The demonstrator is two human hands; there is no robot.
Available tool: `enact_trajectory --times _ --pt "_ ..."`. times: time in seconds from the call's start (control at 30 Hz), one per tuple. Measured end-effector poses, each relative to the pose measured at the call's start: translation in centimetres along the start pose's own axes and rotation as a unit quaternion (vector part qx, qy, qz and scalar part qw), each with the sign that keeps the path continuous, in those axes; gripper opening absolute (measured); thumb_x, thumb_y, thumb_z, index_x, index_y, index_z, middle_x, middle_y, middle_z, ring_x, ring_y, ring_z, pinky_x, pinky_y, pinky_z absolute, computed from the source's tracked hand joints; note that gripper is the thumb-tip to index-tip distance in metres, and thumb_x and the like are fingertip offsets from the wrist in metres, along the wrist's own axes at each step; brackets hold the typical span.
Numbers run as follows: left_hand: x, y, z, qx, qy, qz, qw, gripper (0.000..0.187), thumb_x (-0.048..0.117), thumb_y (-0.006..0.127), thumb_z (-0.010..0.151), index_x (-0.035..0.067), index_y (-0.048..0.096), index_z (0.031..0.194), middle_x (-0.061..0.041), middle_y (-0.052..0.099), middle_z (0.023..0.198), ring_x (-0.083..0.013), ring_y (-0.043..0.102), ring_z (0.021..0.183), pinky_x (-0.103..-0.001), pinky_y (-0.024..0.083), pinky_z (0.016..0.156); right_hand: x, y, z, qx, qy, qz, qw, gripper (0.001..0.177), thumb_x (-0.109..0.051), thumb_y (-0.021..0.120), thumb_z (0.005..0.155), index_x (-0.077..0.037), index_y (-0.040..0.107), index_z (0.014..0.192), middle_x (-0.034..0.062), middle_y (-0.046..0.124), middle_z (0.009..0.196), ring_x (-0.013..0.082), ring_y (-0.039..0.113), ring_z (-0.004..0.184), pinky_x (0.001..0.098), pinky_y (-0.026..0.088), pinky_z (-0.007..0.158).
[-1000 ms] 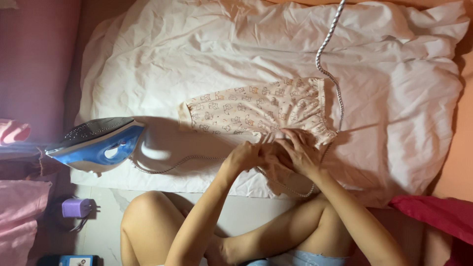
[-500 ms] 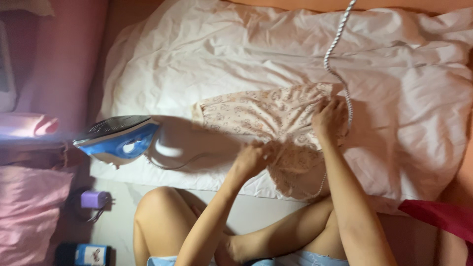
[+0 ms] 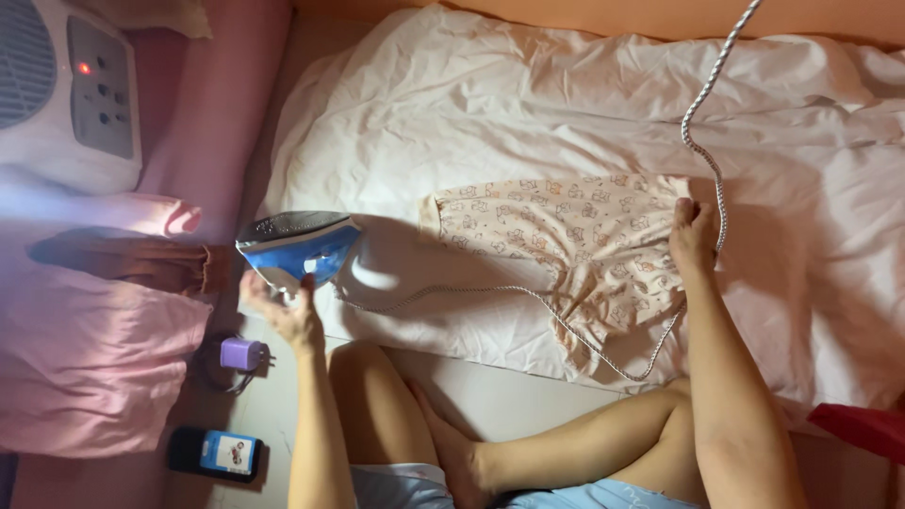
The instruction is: The person irons a pair of patterned shorts on a white sheet spread over the floor, smoothing out wrinkles with the iron and then folding the shorts into a compact rectangle.
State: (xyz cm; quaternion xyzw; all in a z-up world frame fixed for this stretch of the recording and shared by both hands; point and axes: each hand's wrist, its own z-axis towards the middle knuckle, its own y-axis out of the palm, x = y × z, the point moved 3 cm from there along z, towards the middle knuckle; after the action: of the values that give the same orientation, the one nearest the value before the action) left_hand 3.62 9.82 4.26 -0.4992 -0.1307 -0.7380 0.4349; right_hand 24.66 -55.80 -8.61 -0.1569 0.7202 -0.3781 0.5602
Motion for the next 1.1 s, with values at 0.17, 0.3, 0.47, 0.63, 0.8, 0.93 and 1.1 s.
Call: enact_trajectory --times 0.17,0.3,0.47,0.63,0.8,0.93,1.1 --pt "-3.1 3.0 0.4 0.001 -0.144 -0.136 0.98 0.037 0.009 0.08 0.099 -0.003 0.062 0.128 -0.012 0.067 0.117 -0.0227 0.064 0.105 -0.037 0.054 0.092 -0.1 -1.0 0.4 -0.07 0.113 -0.101 0.986 0.071 -0.06 0.037 0.109 0.003 0.068 0.12 0.0325 0.067 0.118 0.049 0.065 0.111 0.054 0.049 0.096" --pt "1.7 5.9 3.2 -0.056 -0.085 -0.064 0.993 0.042 0.018 0.083 0.093 0.0 0.063 0.126 -0.013 0.074 0.105 -0.0223 0.073 0.091 -0.035 0.06 0.084 -0.9 -1.2 0.9 -0.068 0.125 -0.103 0.984 0.071 -0.062 0.042 0.104 0.003 0.067 0.118 0.0331 0.065 0.116 0.0504 0.062 0.108 0.0547 0.048 0.093" --pt "10.1 13.2 6.6 -0.313 0.043 0.145 0.938 0.045 0.03 0.079 0.088 0.003 0.069 0.122 -0.017 0.076 0.086 -0.0296 0.075 0.074 -0.04 0.058 0.068 1.0 0.0 2.7 -0.065 0.06 -0.077 0.993 0.051 -0.045 0.052 0.102 0.002 0.069 0.115 0.0272 0.07 0.114 0.0447 0.067 0.104 0.0506 0.051 0.089" --pt "14.6 27.6 1.3 -0.511 0.285 0.114 0.803 0.023 0.038 0.069 0.092 0.022 0.072 0.109 -0.01 0.078 0.092 -0.0278 0.073 0.072 -0.044 0.058 0.063 -0.1 -0.2 0.9 0.022 -0.027 -0.041 0.999 0.039 -0.038 0.057 0.107 -0.001 0.069 0.112 0.0232 0.073 0.104 0.0429 0.07 0.097 0.0494 0.053 0.082" --pt "12.9 36.5 -6.9 -0.625 0.378 0.27 0.628 0.035 0.047 0.054 0.095 0.022 0.068 0.115 -0.01 0.073 0.074 -0.0206 0.067 0.059 -0.04 0.053 0.052 -2.5 -2.1 -1.2 0.037 -0.053 -0.014 0.998 0.035 -0.038 0.053 0.107 -0.007 0.066 0.118 0.0217 0.072 0.105 0.0419 0.068 0.096 0.0484 0.051 0.079" --pt "10.4 39.7 -6.8 -0.551 0.246 0.289 0.743 0.046 0.041 0.045 0.107 0.01 0.053 0.14 -0.013 0.07 0.068 -0.0165 0.061 0.042 -0.034 0.049 0.032 -3.2 -2.6 -1.8 0.021 -0.008 0.018 1.0 0.038 -0.042 0.053 0.109 -0.006 0.064 0.115 0.0196 0.07 0.104 0.0378 0.065 0.093 0.0454 0.048 0.08" --pt "11.4 40.7 -8.2 -0.563 0.333 0.251 0.713 0.048 0.044 0.05 0.097 0.014 0.054 0.135 -0.013 0.068 0.069 -0.0163 0.06 0.043 -0.034 0.05 0.032 -3.0 -2.2 -0.7 0.038 -0.021 0.137 0.99 0.043 -0.043 0.054 0.108 -0.002 0.066 0.115 0.0133 0.068 0.095 0.0257 0.063 0.085 0.0386 0.049 0.078"
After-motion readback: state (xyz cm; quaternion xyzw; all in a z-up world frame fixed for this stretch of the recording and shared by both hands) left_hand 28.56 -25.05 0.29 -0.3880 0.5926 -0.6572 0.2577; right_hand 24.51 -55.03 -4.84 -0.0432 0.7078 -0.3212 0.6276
